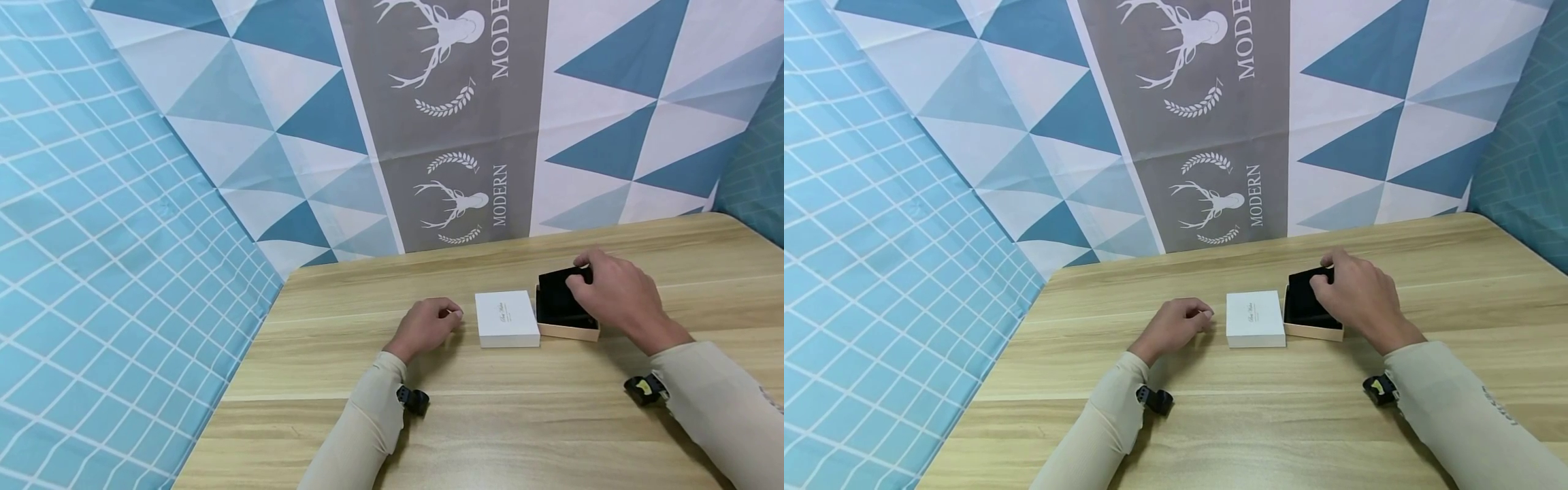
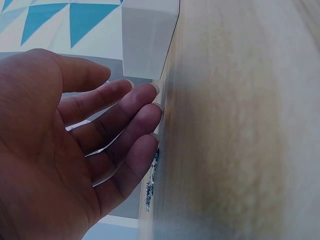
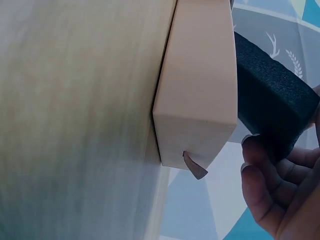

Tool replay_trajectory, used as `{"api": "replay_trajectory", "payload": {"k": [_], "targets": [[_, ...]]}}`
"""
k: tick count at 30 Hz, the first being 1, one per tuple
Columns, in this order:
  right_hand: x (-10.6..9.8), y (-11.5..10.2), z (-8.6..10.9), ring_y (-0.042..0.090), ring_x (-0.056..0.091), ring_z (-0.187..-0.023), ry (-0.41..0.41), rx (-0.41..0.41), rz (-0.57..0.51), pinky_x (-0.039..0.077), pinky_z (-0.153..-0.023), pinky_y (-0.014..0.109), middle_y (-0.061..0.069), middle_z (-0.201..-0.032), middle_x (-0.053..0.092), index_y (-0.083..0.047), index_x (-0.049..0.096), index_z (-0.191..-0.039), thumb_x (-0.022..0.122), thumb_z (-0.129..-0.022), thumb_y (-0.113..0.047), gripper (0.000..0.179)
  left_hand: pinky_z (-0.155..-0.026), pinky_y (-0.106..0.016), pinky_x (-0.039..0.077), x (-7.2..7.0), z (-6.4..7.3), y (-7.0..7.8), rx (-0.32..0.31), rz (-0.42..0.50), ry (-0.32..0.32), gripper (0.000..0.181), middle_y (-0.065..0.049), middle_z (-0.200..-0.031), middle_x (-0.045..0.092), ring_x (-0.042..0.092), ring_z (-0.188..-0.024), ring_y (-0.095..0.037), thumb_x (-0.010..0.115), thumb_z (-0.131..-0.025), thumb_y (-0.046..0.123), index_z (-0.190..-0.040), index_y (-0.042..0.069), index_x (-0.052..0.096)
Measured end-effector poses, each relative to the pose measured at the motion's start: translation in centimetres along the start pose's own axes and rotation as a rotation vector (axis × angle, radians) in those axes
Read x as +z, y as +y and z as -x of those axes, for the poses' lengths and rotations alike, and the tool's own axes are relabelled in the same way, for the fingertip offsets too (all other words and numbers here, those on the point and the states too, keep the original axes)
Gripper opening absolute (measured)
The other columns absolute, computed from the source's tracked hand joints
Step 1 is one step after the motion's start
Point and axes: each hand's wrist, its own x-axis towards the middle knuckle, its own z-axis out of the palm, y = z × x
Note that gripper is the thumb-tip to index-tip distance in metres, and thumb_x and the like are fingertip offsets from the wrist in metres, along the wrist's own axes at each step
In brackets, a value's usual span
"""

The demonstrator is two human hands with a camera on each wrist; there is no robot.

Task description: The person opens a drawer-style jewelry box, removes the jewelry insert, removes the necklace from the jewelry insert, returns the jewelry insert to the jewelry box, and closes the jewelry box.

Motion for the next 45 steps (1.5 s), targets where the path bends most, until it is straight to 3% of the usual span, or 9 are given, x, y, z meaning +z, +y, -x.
{"api": "replay_trajectory", "payload": {"k": [3, 8, 23, 32, 45], "targets": [[0.09, 0.04, -0.10, 0.026, 0.056, -0.063, -0.011, -0.002, 0.004, 0.043, -0.052, 0.044, 0.020, -0.087, 0.067, 0.004, 0.062, -0.119, 0.056, -0.095, -0.023, 0.037, -0.075, -0.029, 0.049, 0.03, -0.04, -0.03, 0.002, -0.004, 0.001, 0.021, 0.010, -0.090, 0.068, 0.059, -0.071, -0.006, 0.059, -0.101, 0.028, -0.106, 0.015, 0.076], [0.20, 0.02, -0.12, 0.031, 0.061, -0.070, -0.026, 0.001, 0.006, 0.046, -0.056, 0.051, 0.025, -0.097, 0.068, 0.004, 0.063, -0.119, 0.057, -0.095, -0.024, 0.037, -0.077, -0.029, 0.048, 0.05, -0.11, -0.06, 0.003, -0.014, 0.006, 0.021, 0.010, -0.091, 0.068, 0.059, -0.074, -0.006, 0.059, -0.101, 0.028, -0.106, 0.015, 0.076], [0.15, 0.07, -0.14, 0.024, 0.054, -0.061, -0.052, 0.035, -0.014, 0.041, -0.051, 0.040, 0.018, -0.085, 0.066, 0.005, 0.059, -0.123, 0.051, -0.098, -0.025, 0.040, -0.076, -0.029, 0.048, -0.11, 0.02, -0.07, 0.003, -0.011, -0.006, 0.022, 0.012, -0.087, 0.068, 0.059, -0.073, -0.006, 0.059, -0.102, 0.027, -0.107, 0.015, 0.075], [0.20, 0.24, -0.14, 0.047, 0.060, -0.095, -0.096, 0.115, -0.064, 0.046, -0.071, 0.058, 0.033, -0.115, 0.061, 0.004, 0.057, -0.125, 0.048, -0.101, -0.030, 0.043, -0.076, -0.029, 0.048, 0.07, -0.09, -0.15, -0.011, -0.010, -0.005, 0.021, 0.013, -0.086, 0.067, 0.058, -0.074, -0.007, 0.059, -0.102, 0.027, -0.106, 0.015, 0.076], [0.34, 0.50, -0.13, 0.047, 0.059, -0.100, -0.113, 0.133, -0.103, 0.045, -0.077, 0.061, 0.032, -0.119, 0.060, 0.005, 0.060, -0.122, 0.046, -0.102, -0.030, 0.043, -0.077, -0.029, 0.048, 0.08, -0.15, -0.21, -0.004, -0.015, -0.004, 0.021, 0.013, -0.087, 0.067, 0.058, -0.075, -0.007, 0.059, -0.102, 0.028, -0.106, 0.016, 0.076]]}}
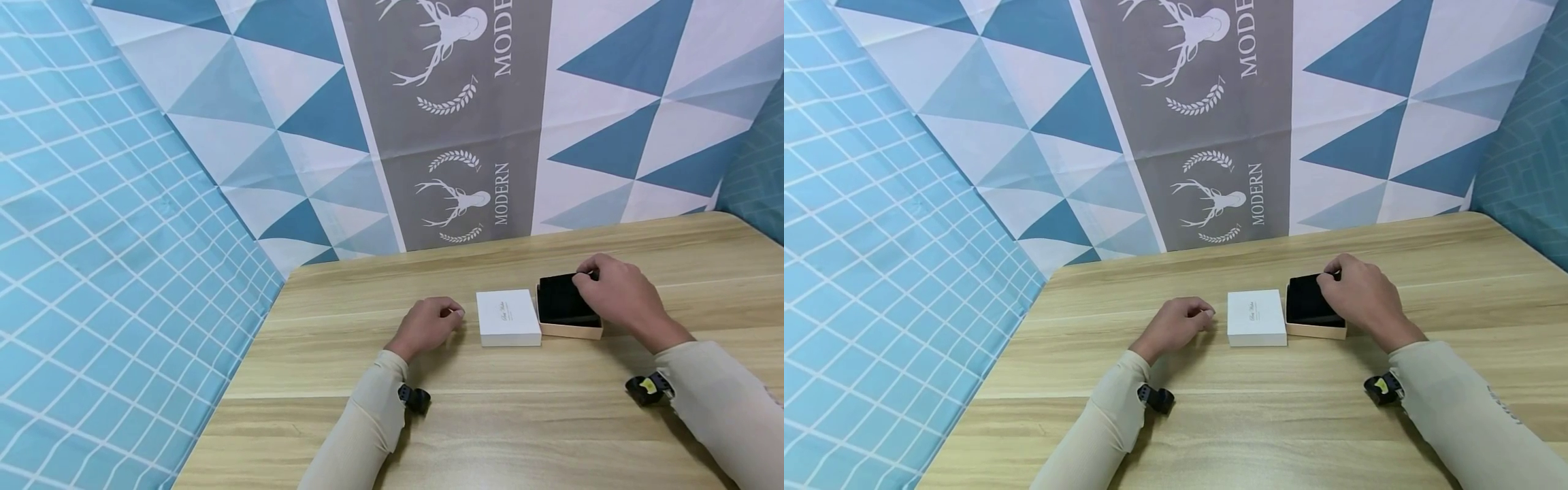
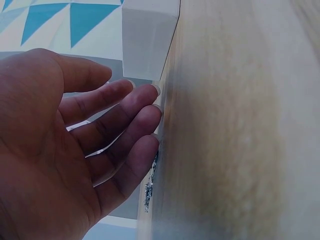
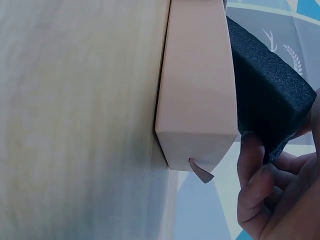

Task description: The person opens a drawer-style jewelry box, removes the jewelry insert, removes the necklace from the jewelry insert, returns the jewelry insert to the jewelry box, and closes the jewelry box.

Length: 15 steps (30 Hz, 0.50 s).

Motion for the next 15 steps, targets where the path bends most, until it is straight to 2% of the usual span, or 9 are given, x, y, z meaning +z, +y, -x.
{"api": "replay_trajectory", "payload": {"k": [15], "targets": [[-0.12, 0.32, -0.22, 0.044, 0.058, -0.100, -0.036, 0.016, -0.036, 0.046, -0.077, 0.059, 0.030, -0.119, 0.060, 0.006, 0.061, -0.122, 0.045, -0.103, -0.032, 0.045, -0.079, -0.030, 0.048, 0.06, -0.01, 0.05, -0.004, -0.005, 0.001, 0.021, 0.013, -0.090, 0.067, 0.059, -0.078, -0.007, 0.060, -0.102, 0.029, -0.106, 0.017, 0.076]]}}
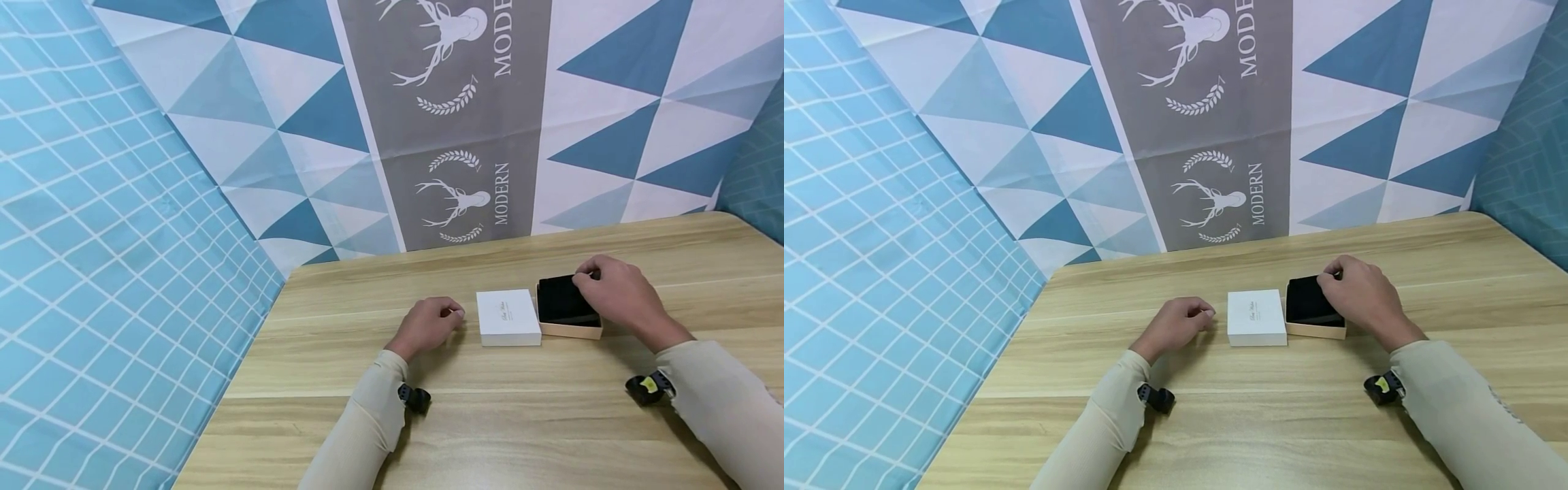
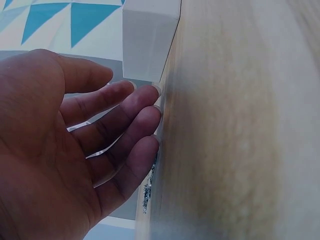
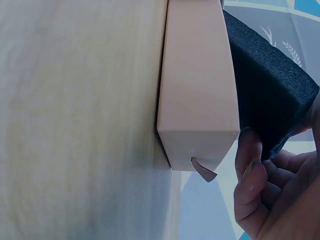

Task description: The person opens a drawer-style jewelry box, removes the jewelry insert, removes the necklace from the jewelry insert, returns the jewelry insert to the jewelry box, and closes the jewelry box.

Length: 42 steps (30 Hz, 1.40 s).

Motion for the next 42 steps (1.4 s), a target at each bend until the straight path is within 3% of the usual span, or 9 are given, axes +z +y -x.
{"api": "replay_trajectory", "payload": {"k": [11, 42], "targets": [[0.16, 0.05, -0.07, 0.042, 0.059, -0.098, 0.027, -0.009, -0.009, 0.046, -0.077, 0.058, 0.029, -0.116, 0.061, 0.005, 0.062, -0.119, 0.046, -0.103, -0.032, 0.043, -0.078, -0.029, 0.048, -0.02, -0.02, 0.01, -0.004, 0.002, 0.005, 0.020, 0.011, -0.090, 0.067, 0.058, -0.077, -0.008, 0.060, -0.101, 0.029, -0.105, 0.017, 0.076], [0.15, 0.40, -0.11, 0.041, 0.061, -0.095, -0.038, -0.022, 0.052, 0.047, -0.072, 0.055, 0.028, -0.114, 0.063, 0.003, 0.063, -0.117, 0.052, -0.101, -0.030, 0.038, -0.077, -0.030, 0.048, 0.02, 0.01, 0.10, -0.003, 0.005, -0.001, 0.020, 0.011, -0.090, 0.067, 0.059, -0.076, -0.008, 0.061, -0.101, 0.029, -0.105, 0.016, 0.076]]}}
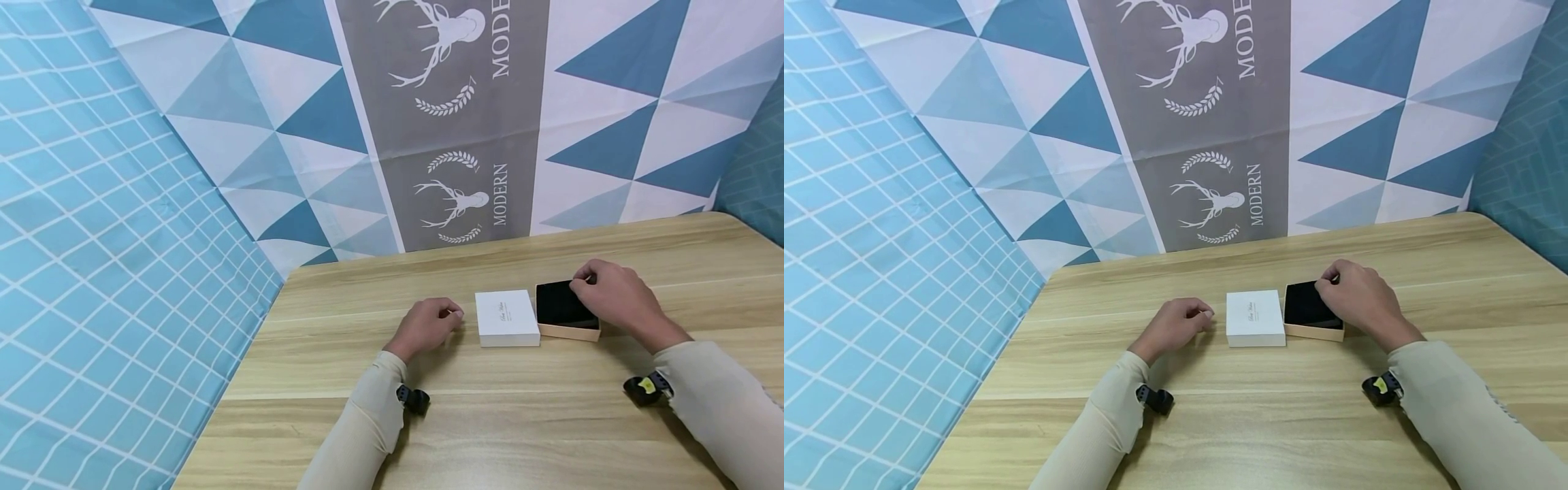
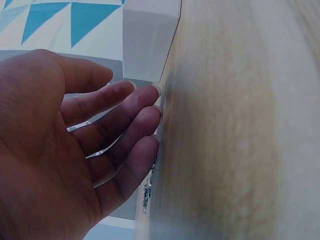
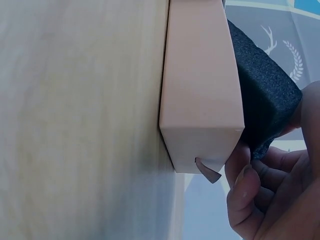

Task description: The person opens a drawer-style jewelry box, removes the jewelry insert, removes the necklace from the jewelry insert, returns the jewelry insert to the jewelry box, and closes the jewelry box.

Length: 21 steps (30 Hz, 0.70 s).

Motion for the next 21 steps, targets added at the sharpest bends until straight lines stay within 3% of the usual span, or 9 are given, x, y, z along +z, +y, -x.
{"api": "replay_trajectory", "payload": {"k": [16, 21], "targets": [[0.27, -0.18, 0.10, 0.042, 0.062, -0.092, 0.022, -0.044, 0.062, 0.047, -0.071, 0.057, 0.027, -0.111, 0.065, 0.003, 0.066, -0.114, 0.058, -0.097, -0.025, 0.034, -0.074, -0.029, 0.048, -0.11, 0.11, -0.02, 0.000, 0.007, -0.004, 0.021, 0.010, -0.090, 0.067, 0.058, -0.071, -0.008, 0.060, -0.102, 0.028, -0.106, 0.016, 0.076], [0.33, -0.10, 0.20, 0.045, 0.059, -0.098, 0.041, -0.070, 0.057, 0.046, -0.075, 0.060, 0.030, -0.114, 0.061, 0.006, 0.067, -0.113, 0.059, -0.096, -0.022, 0.033, -0.074, -0.029, 0.048, -0.01, 0.03, -0.07, 0.015, 0.000, 0.002, 0.021, 0.010, -0.088, 0.068, 0.058, -0.072, -0.007, 0.060, -0.101, 0.028, -0.106, 0.016, 0.076]]}}
